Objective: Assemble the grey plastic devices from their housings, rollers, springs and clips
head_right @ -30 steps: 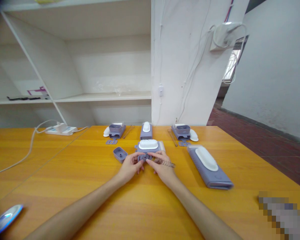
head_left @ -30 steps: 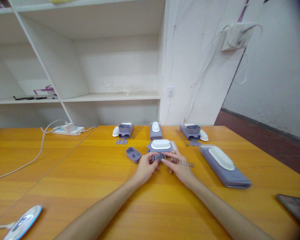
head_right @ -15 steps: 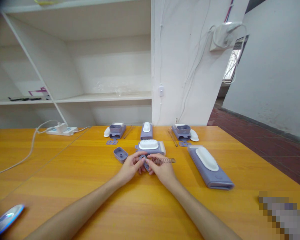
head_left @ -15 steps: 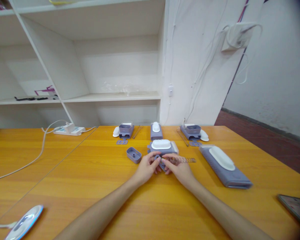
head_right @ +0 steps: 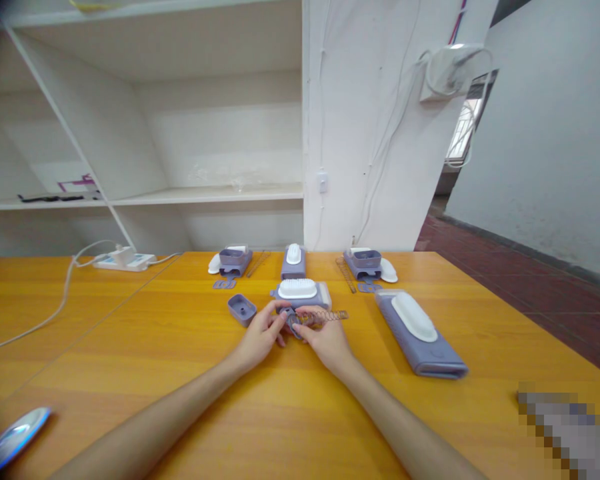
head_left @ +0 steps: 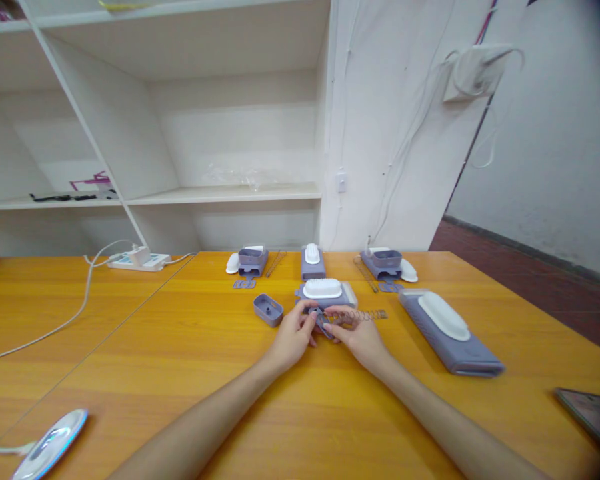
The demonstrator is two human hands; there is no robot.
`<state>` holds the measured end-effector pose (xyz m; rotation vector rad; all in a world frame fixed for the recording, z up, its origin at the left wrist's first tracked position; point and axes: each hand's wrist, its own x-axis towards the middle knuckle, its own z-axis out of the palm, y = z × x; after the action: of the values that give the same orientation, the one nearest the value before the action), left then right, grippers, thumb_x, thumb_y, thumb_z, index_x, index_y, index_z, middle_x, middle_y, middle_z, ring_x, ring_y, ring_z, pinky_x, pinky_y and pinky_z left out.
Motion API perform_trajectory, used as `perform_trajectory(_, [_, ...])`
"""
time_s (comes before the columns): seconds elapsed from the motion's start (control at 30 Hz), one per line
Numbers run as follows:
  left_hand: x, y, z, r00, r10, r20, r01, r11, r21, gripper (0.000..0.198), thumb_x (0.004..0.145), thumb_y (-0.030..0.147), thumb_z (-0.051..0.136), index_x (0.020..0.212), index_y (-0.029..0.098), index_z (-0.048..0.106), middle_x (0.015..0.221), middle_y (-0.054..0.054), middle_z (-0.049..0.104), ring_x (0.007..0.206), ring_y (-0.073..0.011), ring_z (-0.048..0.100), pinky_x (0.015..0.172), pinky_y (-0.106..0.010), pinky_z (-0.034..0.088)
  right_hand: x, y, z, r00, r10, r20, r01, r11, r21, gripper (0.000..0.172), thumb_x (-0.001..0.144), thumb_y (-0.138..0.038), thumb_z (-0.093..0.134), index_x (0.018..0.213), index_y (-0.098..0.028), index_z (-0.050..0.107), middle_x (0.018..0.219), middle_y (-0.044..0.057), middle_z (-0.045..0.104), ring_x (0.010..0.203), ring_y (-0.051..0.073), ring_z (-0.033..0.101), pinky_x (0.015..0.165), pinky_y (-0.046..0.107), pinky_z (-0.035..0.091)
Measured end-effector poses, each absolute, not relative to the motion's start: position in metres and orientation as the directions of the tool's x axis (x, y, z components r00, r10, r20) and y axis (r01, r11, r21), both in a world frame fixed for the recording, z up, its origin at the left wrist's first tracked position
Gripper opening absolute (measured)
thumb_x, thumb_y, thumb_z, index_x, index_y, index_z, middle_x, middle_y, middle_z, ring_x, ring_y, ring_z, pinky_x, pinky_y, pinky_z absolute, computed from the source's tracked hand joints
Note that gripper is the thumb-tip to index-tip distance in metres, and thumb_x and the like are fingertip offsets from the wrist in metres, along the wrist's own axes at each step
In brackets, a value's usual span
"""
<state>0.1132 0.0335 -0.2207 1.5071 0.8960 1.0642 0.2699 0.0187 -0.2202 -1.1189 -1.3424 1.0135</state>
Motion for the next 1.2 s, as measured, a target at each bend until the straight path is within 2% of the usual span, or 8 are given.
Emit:
perform_trajectory(0.13, [0.112,0.033,-0.220,0.327,0.930,0.169,-0.012,-0.174,0.985,0.039,0.081,0.040,0.055,0.113,0.019,0.045,0.068,0.003,0.056,0.056,-0.0094,0.055,0.048,-0.019,0.048,0.271,0.020,-0.223,0.036,0.960,0.277,0.182,0.267,-0.947,0.031,0.064,-0.033,0.074,0.090,-0.016,0.067,0.090,0.009,0.069,0.084,0.023,0.064,0.074,0.037,0.052])
perform_trajectory(0.27, [0.111,0.034,-0.221,0.335,0.927,0.169,-0.027,-0.170,0.985,0.042,0.081,0.037,0.055,0.117,0.020,0.044,0.072,0.002,0.056,0.064,-0.0120,0.058,0.053,-0.023,0.052,0.272,0.021,-0.225,0.023,0.962,0.271,0.132,0.265,-0.955,0.031,0.066,-0.034,0.073,0.091,-0.017,0.066,0.093,0.009,0.069,0.089,0.024,0.064,0.081,0.039,0.051])
perform_trajectory(0.5, [0.111,0.035,-0.221,0.349,0.931,0.111,-0.026,-0.109,0.994,0.040,0.077,0.030,0.058,0.113,0.015,0.049,0.063,0.003,0.054,0.059,-0.0123,0.059,0.055,-0.024,0.052,0.268,0.021,-0.225,0.022,0.967,0.254,0.030,0.253,-0.967,0.033,0.061,-0.035,0.077,0.087,-0.017,0.065,0.082,0.007,0.071,0.078,0.022,0.067,0.073,0.036,0.055])
perform_trajectory(0.6, [0.111,0.034,-0.219,0.349,0.930,0.113,-0.036,-0.107,0.994,0.042,0.077,0.030,0.058,0.115,0.015,0.047,0.063,0.003,0.055,0.055,-0.0109,0.057,0.054,-0.024,0.051,0.267,0.020,-0.225,0.026,0.964,0.265,0.057,0.264,-0.963,0.033,0.062,-0.033,0.076,0.088,-0.017,0.065,0.084,0.007,0.070,0.079,0.022,0.066,0.073,0.036,0.055])
perform_trajectory(0.8, [0.110,0.034,-0.217,0.390,0.912,0.126,-0.047,-0.117,0.992,0.047,0.077,0.032,0.059,0.119,0.014,0.047,0.078,-0.004,0.062,0.065,-0.0141,0.060,0.054,-0.024,0.051,0.268,0.020,-0.225,0.037,0.963,0.268,0.098,0.263,-0.960,0.031,0.064,-0.034,0.074,0.088,-0.016,0.065,0.084,0.008,0.070,0.080,0.023,0.066,0.072,0.037,0.055])
perform_trajectory(0.97, [0.110,0.033,-0.215,0.406,0.907,0.109,-0.041,-0.101,0.994,0.050,0.076,0.033,0.061,0.121,0.014,0.047,0.085,-0.006,0.064,0.060,-0.0113,0.059,0.054,-0.022,0.049,0.269,0.020,-0.226,0.050,0.958,0.281,0.128,0.273,-0.953,0.032,0.064,-0.038,0.074,0.087,-0.016,0.066,0.084,0.008,0.071,0.080,0.024,0.067,0.071,0.036,0.055])
perform_trajectory(1.2, [0.111,0.030,-0.212,0.425,0.896,0.125,-0.051,-0.115,0.992,0.050,0.076,0.028,0.061,0.122,0.013,0.047,0.097,-0.011,0.066,0.070,-0.0146,0.061,0.055,-0.022,0.048,0.269,0.015,-0.222,0.054,0.943,0.329,0.304,0.299,-0.905,0.028,0.069,-0.039,0.070,0.088,-0.018,0.066,0.084,0.008,0.071,0.078,0.024,0.066,0.072,0.036,0.054])
